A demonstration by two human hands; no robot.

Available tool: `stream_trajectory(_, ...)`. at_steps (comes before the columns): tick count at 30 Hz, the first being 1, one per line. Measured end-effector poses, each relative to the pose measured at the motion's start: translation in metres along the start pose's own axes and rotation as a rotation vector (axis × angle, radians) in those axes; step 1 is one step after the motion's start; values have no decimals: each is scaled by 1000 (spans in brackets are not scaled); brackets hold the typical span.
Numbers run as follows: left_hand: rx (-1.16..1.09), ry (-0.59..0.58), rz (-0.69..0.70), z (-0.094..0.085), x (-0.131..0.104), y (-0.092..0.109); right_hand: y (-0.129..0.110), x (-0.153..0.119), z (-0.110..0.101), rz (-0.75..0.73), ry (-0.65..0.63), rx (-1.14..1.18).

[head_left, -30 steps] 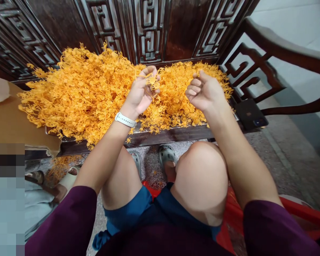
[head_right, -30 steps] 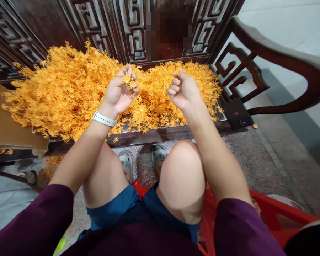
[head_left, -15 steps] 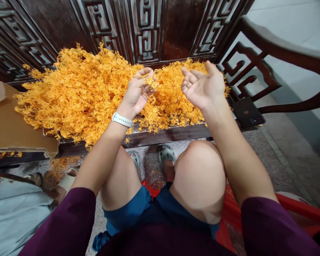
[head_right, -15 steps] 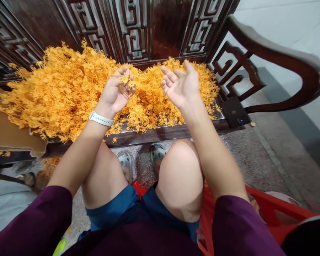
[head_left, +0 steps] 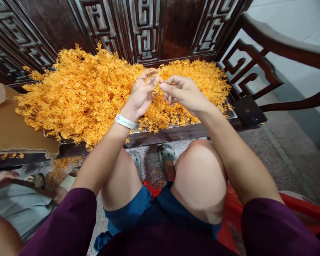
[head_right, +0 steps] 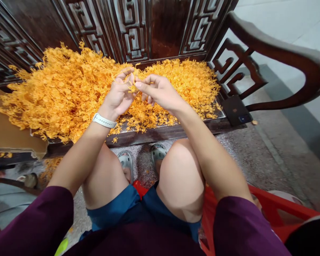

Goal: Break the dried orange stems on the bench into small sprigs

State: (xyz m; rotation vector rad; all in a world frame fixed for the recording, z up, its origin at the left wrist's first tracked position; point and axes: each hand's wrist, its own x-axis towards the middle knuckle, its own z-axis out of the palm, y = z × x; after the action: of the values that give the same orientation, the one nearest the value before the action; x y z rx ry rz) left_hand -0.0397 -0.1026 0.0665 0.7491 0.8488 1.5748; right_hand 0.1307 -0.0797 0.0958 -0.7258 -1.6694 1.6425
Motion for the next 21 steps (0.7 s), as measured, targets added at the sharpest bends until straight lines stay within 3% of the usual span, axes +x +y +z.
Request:
stream_trajectory(6,18,-17,10,-4,2,-1,3,2,1,-79,-63,1)
stream_trajectory(13,41,-37,75,-2,2,-3,6,5,11,-116,-8,-32)
stream_trajectory(21,-85,-18,-84,9,-16,10,-1,3,9,-26,-175,102)
